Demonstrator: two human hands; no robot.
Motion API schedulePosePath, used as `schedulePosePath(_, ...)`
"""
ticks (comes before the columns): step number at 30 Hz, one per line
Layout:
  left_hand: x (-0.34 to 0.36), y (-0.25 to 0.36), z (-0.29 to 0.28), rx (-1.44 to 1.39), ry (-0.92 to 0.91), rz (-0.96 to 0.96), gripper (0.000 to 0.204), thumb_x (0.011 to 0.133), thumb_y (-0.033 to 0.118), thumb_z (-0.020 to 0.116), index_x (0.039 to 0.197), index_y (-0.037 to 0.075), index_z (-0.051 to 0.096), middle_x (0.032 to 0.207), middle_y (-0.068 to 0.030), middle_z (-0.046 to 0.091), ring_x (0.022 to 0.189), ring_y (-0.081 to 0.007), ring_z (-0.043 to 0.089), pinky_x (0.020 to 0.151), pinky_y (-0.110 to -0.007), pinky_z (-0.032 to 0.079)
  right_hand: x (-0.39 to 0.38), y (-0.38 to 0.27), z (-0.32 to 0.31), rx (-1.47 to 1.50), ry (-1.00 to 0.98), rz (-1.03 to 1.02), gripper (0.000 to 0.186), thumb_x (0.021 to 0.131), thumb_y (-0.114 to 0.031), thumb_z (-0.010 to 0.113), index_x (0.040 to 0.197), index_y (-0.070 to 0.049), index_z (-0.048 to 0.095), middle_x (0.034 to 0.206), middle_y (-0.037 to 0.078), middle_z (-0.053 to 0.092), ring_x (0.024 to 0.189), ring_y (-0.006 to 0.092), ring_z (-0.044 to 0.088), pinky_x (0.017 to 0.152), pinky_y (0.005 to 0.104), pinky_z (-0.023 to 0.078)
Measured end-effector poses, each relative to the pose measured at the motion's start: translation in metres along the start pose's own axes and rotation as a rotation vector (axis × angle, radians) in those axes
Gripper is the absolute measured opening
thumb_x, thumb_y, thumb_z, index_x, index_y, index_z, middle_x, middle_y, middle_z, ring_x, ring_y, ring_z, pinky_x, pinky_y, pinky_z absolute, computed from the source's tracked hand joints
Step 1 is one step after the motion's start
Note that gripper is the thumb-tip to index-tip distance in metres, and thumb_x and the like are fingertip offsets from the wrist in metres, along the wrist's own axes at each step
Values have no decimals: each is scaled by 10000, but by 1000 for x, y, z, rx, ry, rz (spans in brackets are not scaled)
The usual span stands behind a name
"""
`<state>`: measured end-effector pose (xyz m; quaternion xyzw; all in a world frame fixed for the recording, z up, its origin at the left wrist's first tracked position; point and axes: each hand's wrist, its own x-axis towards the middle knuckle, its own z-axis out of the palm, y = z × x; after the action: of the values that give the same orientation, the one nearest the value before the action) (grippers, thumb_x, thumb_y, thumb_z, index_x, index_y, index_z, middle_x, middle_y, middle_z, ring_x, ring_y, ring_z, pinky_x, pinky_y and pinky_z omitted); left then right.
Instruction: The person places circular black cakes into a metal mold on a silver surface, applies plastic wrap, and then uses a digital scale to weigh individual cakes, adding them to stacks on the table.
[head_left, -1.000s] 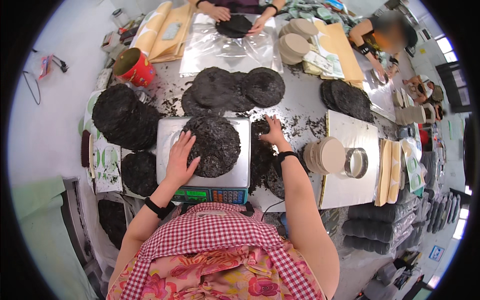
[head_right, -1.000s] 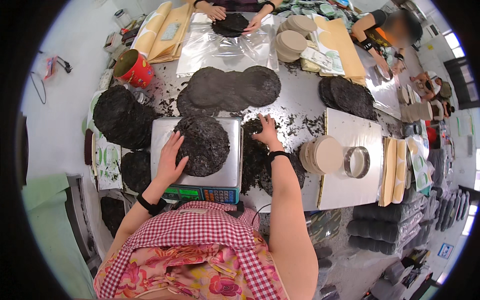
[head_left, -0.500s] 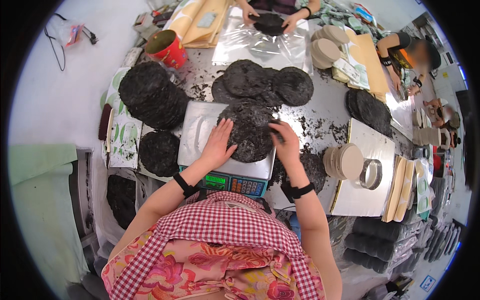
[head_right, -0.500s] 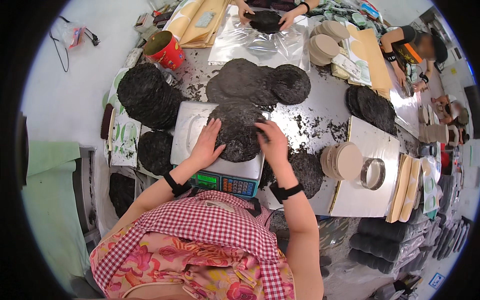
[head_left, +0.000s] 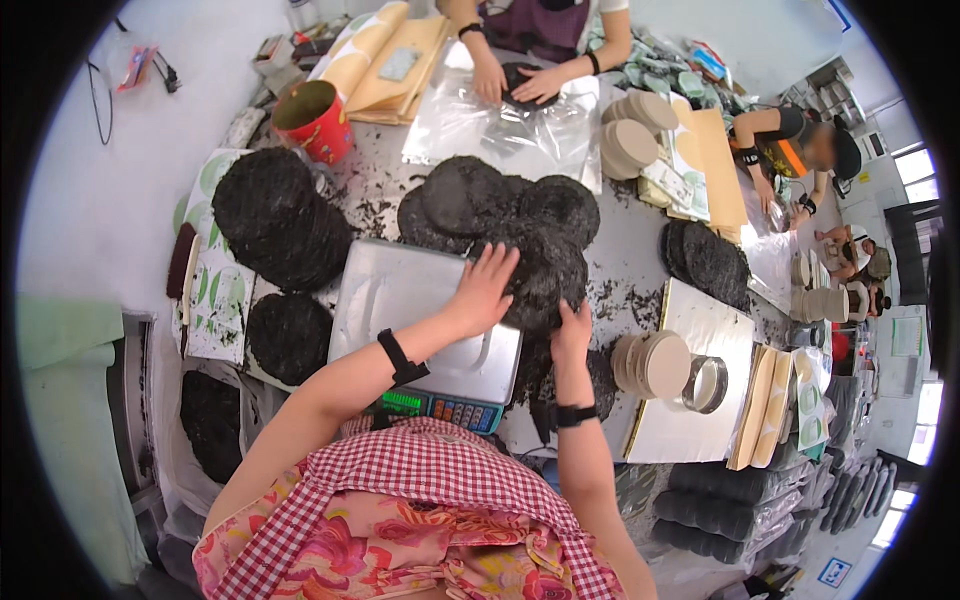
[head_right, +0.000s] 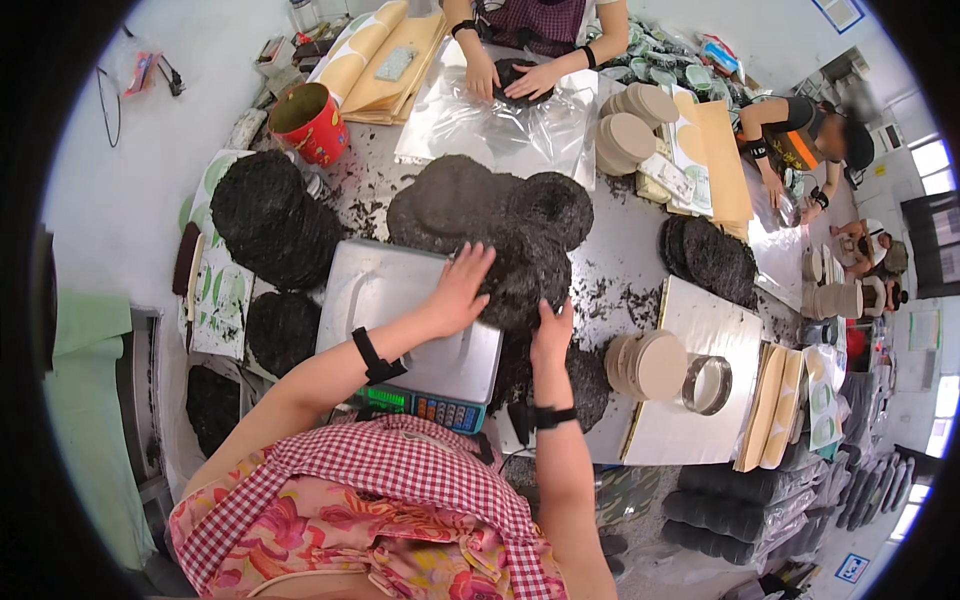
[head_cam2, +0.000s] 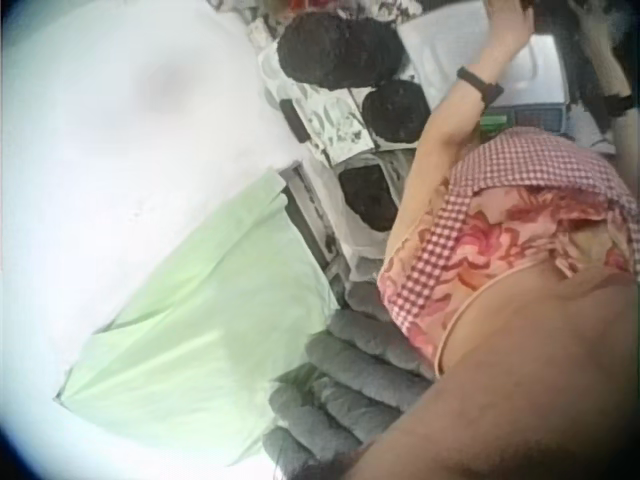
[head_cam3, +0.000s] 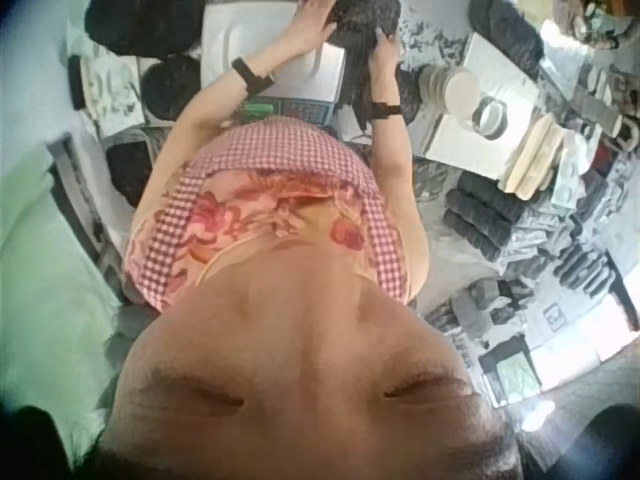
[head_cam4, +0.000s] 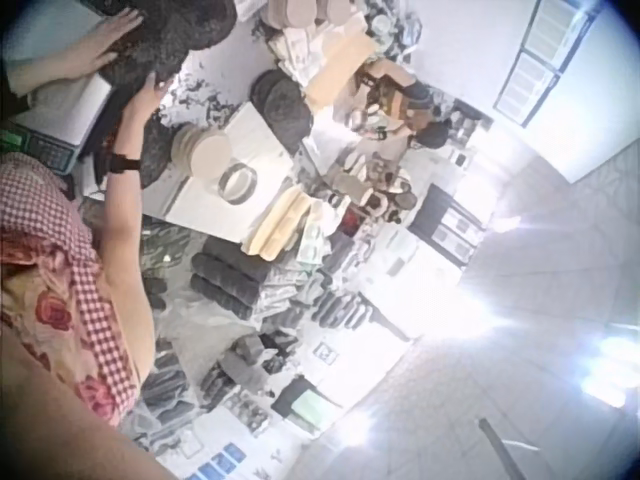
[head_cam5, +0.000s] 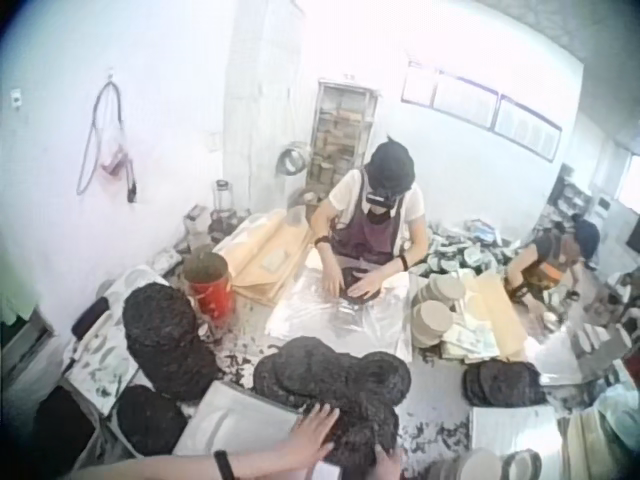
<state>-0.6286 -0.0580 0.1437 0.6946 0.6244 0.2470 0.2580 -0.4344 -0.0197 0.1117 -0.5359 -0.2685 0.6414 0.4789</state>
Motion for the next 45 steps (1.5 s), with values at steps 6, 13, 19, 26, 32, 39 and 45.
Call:
schedulePosePath(6, 11, -48, -87, -41, 308, -3, 669, 780, 131, 646, 1364, 1, 347, 1392, -220, 365, 1320, -383, 305, 1101, -435, 234, 201, 7, 6, -262, -131, -111, 548, 809, -95, 638, 1291, 20, 405, 1179, 142, 557, 960, 234, 576, 823, 342, 478)
schedulePosePath(13, -135, -141, -147, 36, 460, -486, 483, 859, 70, 562, 1320, 7, 431, 1355, -160, 441, 1261, -302, 403, 1064, -372, 288, 223, -21, -120, -1067, 823, -273, 430, 843, -304, 615, 1179, -42, 551, 1219, 202, 532, 1089, 362, 533, 921, 484, 415)
schedulePosePath(19, -207, -193, -143, 128, 421, -565, 479, 863, 82, 574, 1315, 7, 433, 1310, -163, 473, 1227, -296, 435, 1041, -359, 320, 209, 32, -143, -1295, 612, 43, 660, 913, -419, 451, 1447, -92, 244, 1526, 185, 83, 1414, 329, 50, 1059, 649, 72)
schedulePosePath(26, -208, -166, -143, 264, 364, -544, 494, 836, 75, 584, 1298, -13, 434, 1310, -204, 463, 1237, -348, 413, 1062, -394, 293, 113, 86, -9, -1755, -551, -276, 644, 859, -244, 535, 1443, -171, 275, 1537, 89, 117, 1417, 299, 83, 1057, 663, 143)
schedulePosePath(32, -325, -303, -114, 481, 689, -983, 682, 769, 241, 730, 1294, -60, 415, 1279, -241, 491, 1180, -373, 467, 1024, -407, 348, 41, 24, -63, -1539, -596, -498, 461, 817, -216, 585, 1261, -116, 516, 1320, 131, 496, 1206, 330, 471, 1007, 571, 323)
schedulePosePath(39, -357, -326, -49, 82, 713, -974, 802, 647, 295, 822, 1252, -67, 441, 1188, -246, 553, 1095, -367, 541, 935, -425, 428, -69, 85, -214, -1452, 467, -92, 1004, 656, -410, 784, 1351, 108, 278, 1367, 296, 352, 1305, 415, 293, 1087, 433, 266)
schedulePosePath(45, -324, -253, -85, 346, 773, -997, 944, 546, 343, 858, 1270, -52, 398, 1216, -264, 501, 1164, -406, 454, 1029, -446, 331, -106, 123, -229, -1577, 685, -94, 1001, 574, -599, 774, 1208, 111, 465, 1173, 251, 552, 1089, 404, 523, 950, 460, 405)
